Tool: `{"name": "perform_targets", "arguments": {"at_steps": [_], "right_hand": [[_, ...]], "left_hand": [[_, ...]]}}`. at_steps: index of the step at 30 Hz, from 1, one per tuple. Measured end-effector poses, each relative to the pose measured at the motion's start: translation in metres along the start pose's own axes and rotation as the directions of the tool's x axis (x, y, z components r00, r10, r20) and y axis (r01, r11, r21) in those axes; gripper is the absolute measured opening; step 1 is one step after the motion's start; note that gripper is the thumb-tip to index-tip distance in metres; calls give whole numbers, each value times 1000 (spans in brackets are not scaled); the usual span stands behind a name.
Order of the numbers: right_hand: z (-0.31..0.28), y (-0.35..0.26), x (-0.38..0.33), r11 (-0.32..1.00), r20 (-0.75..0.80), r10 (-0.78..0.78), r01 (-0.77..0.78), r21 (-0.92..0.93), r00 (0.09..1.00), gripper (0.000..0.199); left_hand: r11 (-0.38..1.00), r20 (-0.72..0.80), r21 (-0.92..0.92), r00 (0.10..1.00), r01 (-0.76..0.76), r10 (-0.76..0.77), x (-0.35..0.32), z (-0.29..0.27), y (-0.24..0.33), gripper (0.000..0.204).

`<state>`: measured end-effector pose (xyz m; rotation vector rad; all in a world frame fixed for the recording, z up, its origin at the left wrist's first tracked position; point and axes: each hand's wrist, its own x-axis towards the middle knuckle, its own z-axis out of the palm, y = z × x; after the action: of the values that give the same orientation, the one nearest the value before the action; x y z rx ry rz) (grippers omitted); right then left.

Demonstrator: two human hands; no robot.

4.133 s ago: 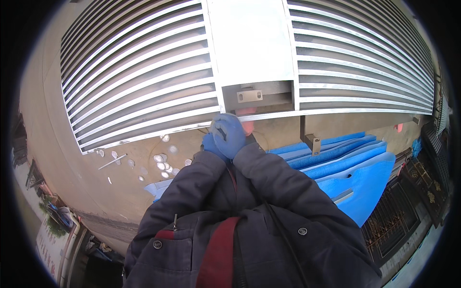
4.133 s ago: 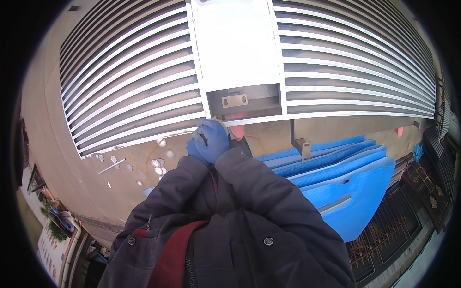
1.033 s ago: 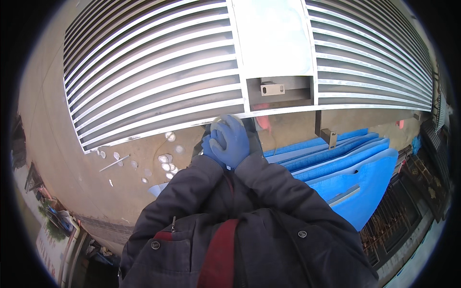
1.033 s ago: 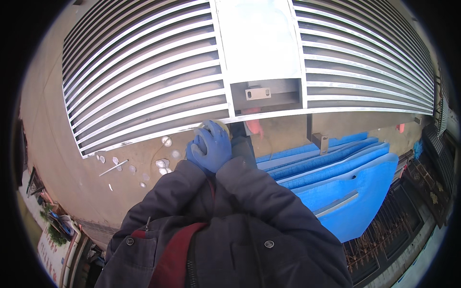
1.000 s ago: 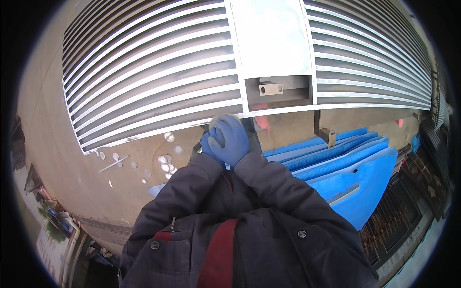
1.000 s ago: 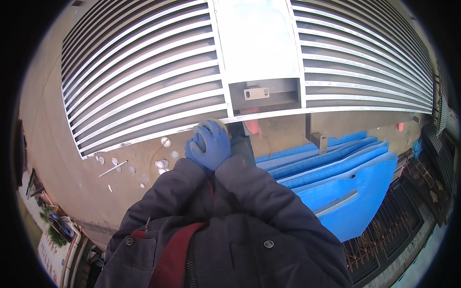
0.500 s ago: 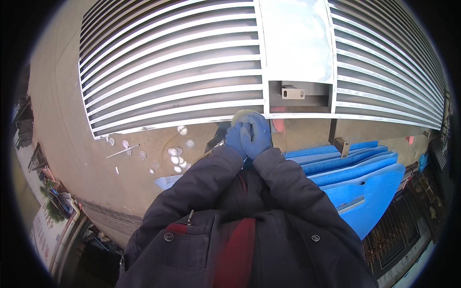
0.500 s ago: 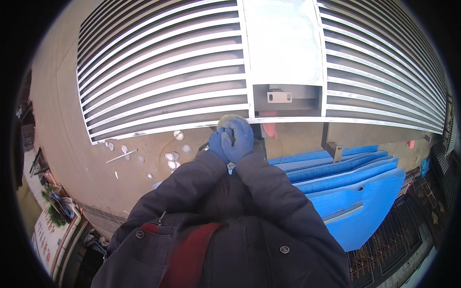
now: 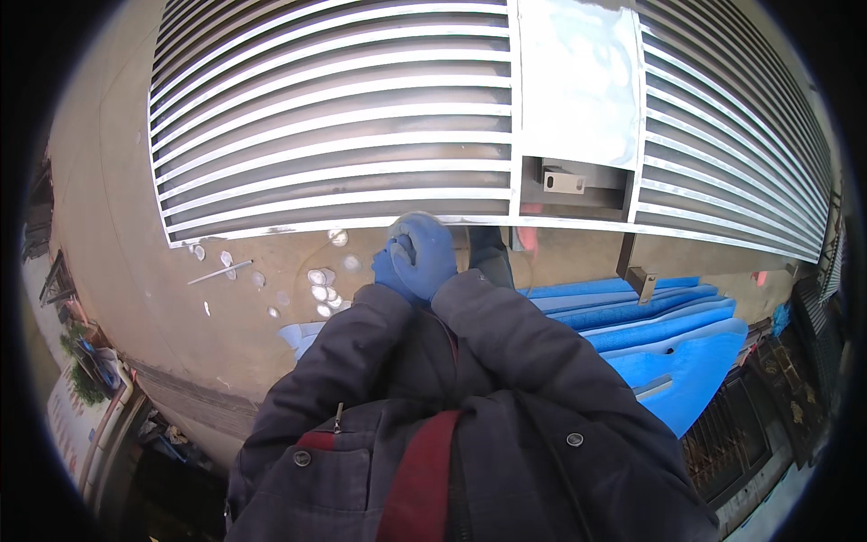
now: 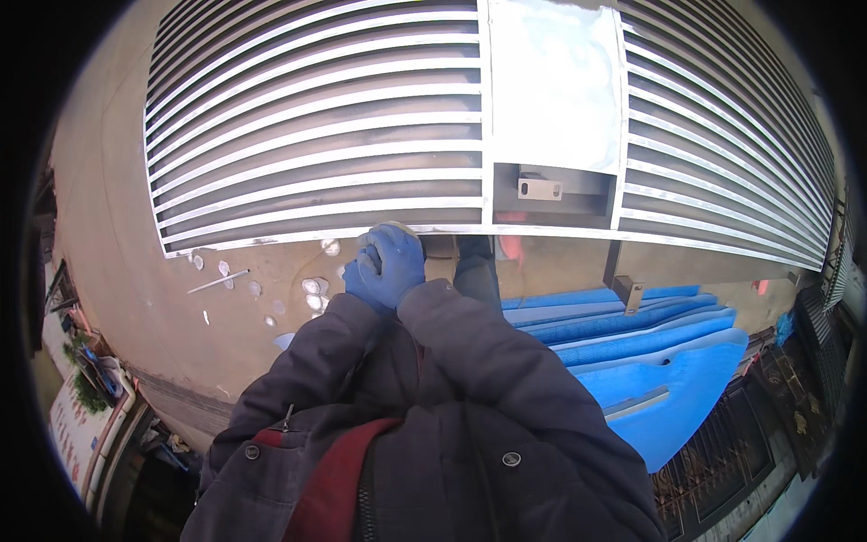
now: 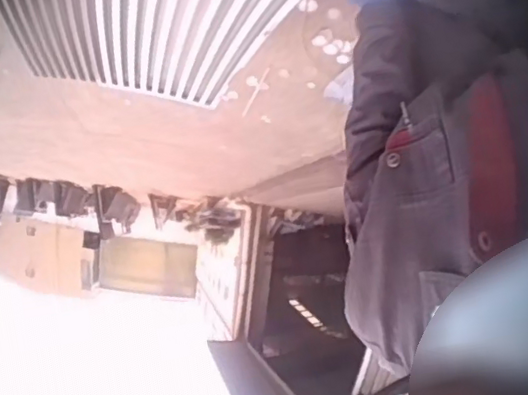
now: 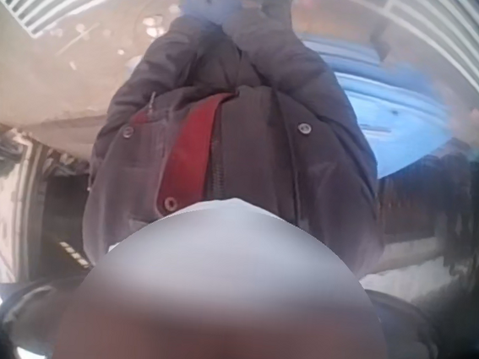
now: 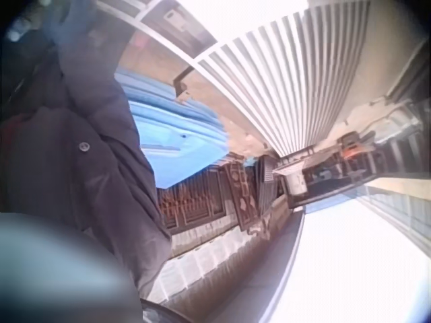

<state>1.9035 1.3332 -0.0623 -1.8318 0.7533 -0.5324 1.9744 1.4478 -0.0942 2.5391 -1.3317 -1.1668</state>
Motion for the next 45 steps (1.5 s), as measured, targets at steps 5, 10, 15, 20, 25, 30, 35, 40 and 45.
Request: {"name": "perform_targets", "arguments": {"at_steps": [5, 10, 15, 20, 25, 30, 35, 40, 45], "right_hand": [[14, -5, 15, 996, 137, 88, -89, 3, 987, 26], [28, -7, 21, 997, 102, -59, 64, -49, 993, 19], [23, -1, 18, 999, 112, -40, 36, 38, 993, 23], [38, -7, 19, 995, 240, -44, 20, 102, 970, 25], [29, -2, 14, 999, 104, -46, 47, -7, 994, 25], [23, 2, 6, 998, 186, 12, -23, 60, 983, 31], [31, 1, -6, 995, 235, 70, -86, 57, 969, 27], [14, 6, -29, 995, 242, 102, -94, -43, 965, 33], [11, -4, -28, 999, 193, -4, -3, 35, 981, 45]], "left_hand": [[997, -115, -67, 992, 45, -52, 5, -7, -4, 52], [987, -238, -153, 968, 41, -77, 2, -25, -13, 47], [956, -279, -274, 943, 102, -180, 2, -12, 4, 43], [948, -340, -307, 921, 82, -190, -7, -30, -16, 41], [915, -348, -395, 908, 82, -232, -2, -23, 7, 39], [886, -367, -459, 896, 61, -251, -10, -24, 15, 39], [931, -308, -355, 929, 89, -206, -19, -24, 5, 43], [949, -224, -290, 955, 124, -193, -30, -6, 22, 48], [979, -170, -191, 980, 69, -102, -46, -21, 14, 54]]}}
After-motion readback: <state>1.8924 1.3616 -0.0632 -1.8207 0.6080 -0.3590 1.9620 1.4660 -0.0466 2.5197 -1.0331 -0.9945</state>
